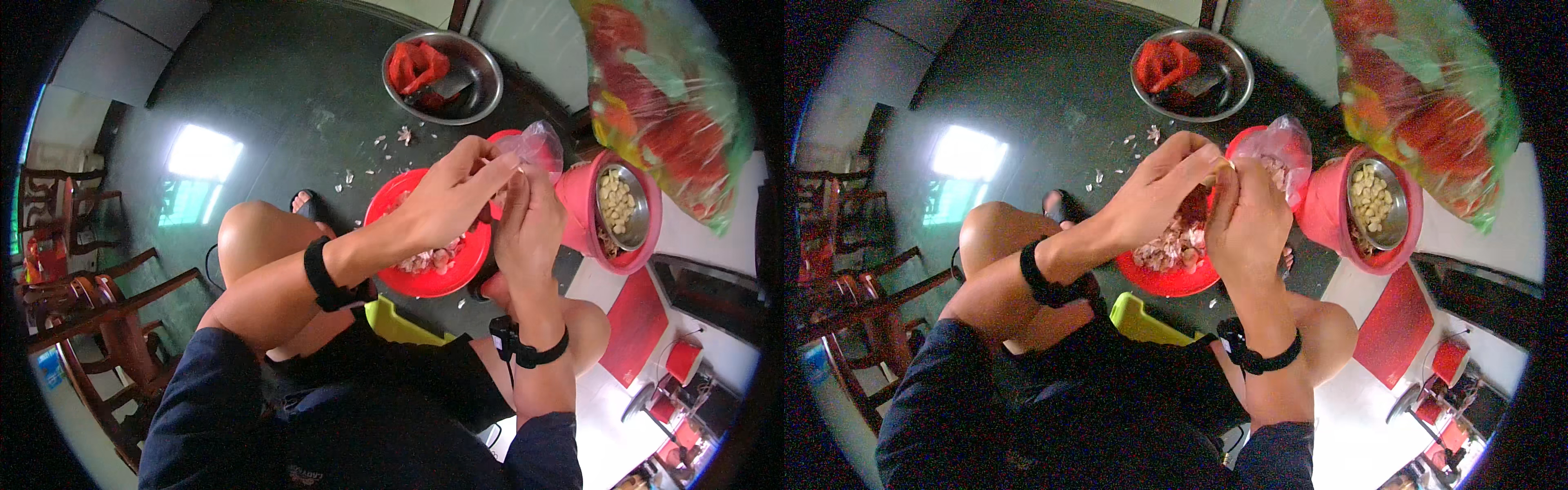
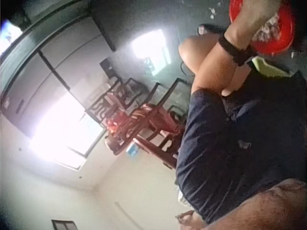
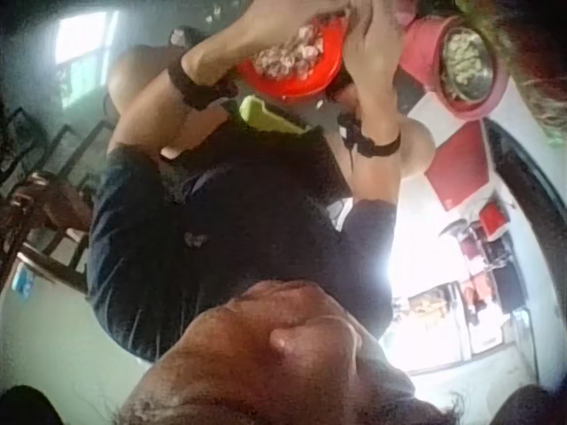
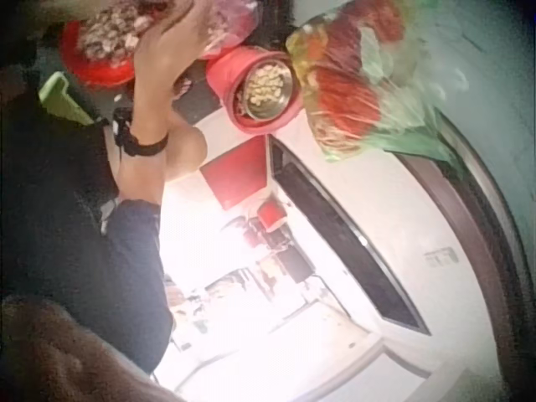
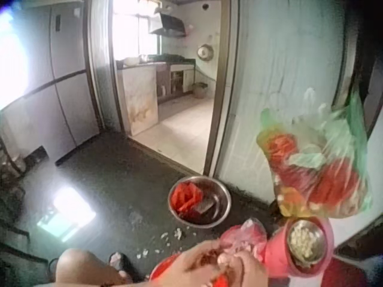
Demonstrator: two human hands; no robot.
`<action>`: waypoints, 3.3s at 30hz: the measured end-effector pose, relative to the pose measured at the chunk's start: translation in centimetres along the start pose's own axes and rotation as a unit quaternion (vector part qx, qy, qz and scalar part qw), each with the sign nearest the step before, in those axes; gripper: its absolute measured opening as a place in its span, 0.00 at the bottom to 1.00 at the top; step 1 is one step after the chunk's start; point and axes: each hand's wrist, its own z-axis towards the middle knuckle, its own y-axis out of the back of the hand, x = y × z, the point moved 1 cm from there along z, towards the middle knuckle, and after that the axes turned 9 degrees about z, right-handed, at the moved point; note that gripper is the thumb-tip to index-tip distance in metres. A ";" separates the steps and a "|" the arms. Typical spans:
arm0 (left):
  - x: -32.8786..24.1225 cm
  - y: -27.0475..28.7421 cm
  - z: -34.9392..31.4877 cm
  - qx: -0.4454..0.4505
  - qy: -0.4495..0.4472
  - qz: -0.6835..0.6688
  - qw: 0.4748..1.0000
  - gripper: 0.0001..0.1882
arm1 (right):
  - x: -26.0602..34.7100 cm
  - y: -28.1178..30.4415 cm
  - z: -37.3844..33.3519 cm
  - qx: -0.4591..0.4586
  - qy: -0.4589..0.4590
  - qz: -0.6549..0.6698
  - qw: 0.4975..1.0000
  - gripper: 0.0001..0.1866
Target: The person is peeling garlic cloves and placing them into a small plastic bag.
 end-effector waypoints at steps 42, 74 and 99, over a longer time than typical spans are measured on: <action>2.5 2.3 1.0 -0.067 0.108 -0.228 0.965 0.20 | -0.8 -0.3 -1.4 0.018 -0.110 0.198 0.974 0.18; -1.1 0.1 0.4 -0.007 -0.069 0.119 0.990 0.23 | 0.3 -0.6 0.3 -0.071 -0.003 0.161 0.984 0.14; -1.4 1.8 -0.4 0.050 -0.121 0.145 0.981 0.24 | -0.4 1.3 0.6 0.019 -0.020 0.221 0.975 0.13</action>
